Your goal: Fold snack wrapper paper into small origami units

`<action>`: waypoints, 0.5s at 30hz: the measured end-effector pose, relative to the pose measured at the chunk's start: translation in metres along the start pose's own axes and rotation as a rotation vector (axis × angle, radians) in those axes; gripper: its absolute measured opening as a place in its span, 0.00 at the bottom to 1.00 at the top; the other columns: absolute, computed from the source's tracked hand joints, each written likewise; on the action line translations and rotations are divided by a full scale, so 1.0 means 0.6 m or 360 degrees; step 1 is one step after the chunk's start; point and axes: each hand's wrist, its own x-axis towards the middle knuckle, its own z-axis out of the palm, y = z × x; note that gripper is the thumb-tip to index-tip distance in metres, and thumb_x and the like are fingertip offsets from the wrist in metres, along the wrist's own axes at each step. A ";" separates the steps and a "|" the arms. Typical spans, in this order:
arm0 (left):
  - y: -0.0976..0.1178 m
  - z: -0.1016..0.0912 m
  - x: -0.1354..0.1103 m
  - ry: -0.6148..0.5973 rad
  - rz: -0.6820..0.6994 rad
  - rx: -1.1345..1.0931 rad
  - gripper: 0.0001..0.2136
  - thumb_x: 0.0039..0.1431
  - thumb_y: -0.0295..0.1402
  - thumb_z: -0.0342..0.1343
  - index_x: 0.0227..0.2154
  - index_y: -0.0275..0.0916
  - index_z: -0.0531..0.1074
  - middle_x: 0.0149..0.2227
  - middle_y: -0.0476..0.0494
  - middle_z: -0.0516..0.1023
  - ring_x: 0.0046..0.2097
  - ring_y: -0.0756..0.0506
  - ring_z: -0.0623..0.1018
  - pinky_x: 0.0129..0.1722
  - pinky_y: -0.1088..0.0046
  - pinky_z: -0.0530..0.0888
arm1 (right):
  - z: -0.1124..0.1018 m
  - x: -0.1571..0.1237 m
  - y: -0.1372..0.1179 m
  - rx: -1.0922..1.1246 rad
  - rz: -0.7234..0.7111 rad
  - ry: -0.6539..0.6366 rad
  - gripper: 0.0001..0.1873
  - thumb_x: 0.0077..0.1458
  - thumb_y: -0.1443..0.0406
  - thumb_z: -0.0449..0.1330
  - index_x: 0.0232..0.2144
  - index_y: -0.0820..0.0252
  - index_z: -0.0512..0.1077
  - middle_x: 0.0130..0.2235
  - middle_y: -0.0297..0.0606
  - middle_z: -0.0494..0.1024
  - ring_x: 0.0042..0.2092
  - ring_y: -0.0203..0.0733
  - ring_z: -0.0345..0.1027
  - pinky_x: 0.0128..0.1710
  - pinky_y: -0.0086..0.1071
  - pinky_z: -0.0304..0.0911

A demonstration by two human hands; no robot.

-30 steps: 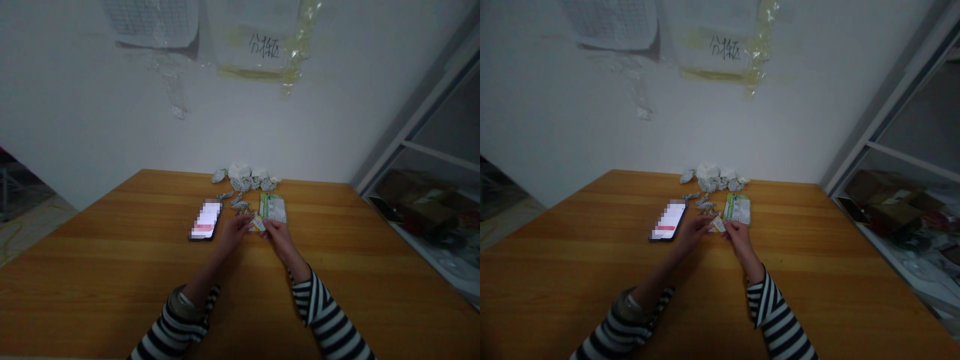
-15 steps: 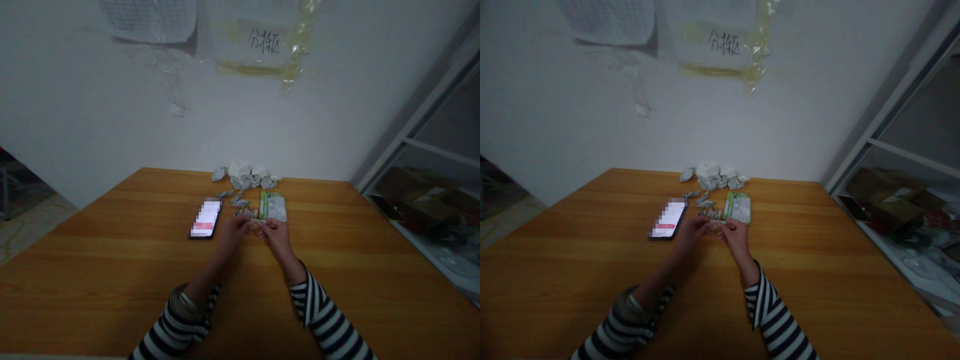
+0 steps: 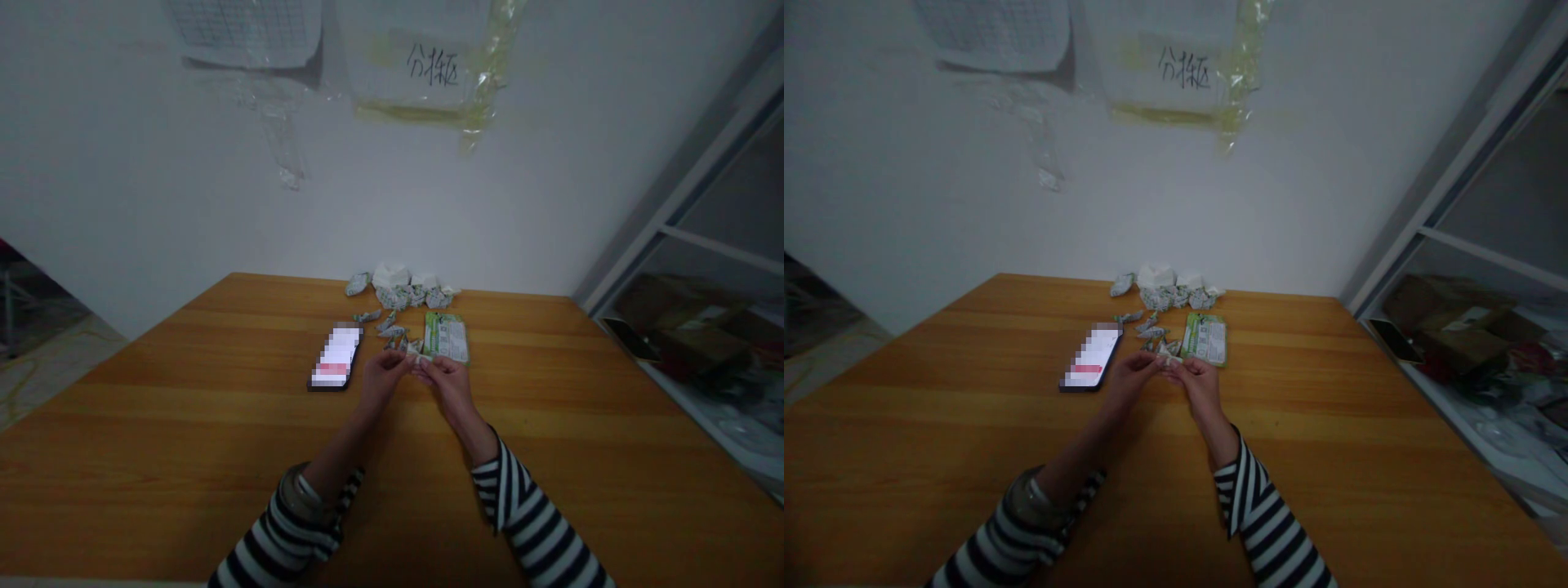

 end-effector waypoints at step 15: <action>-0.002 -0.004 0.008 -0.0127 -0.0063 -0.0194 0.18 0.49 0.47 0.62 0.34 0.36 0.72 0.31 0.44 0.81 0.32 0.44 0.81 0.37 0.65 0.77 | -0.001 -0.005 -0.013 -0.0733 -0.0516 -0.0010 0.17 0.51 0.61 0.63 0.45 0.59 0.74 0.32 0.39 0.83 0.32 0.44 0.77 0.34 0.36 0.73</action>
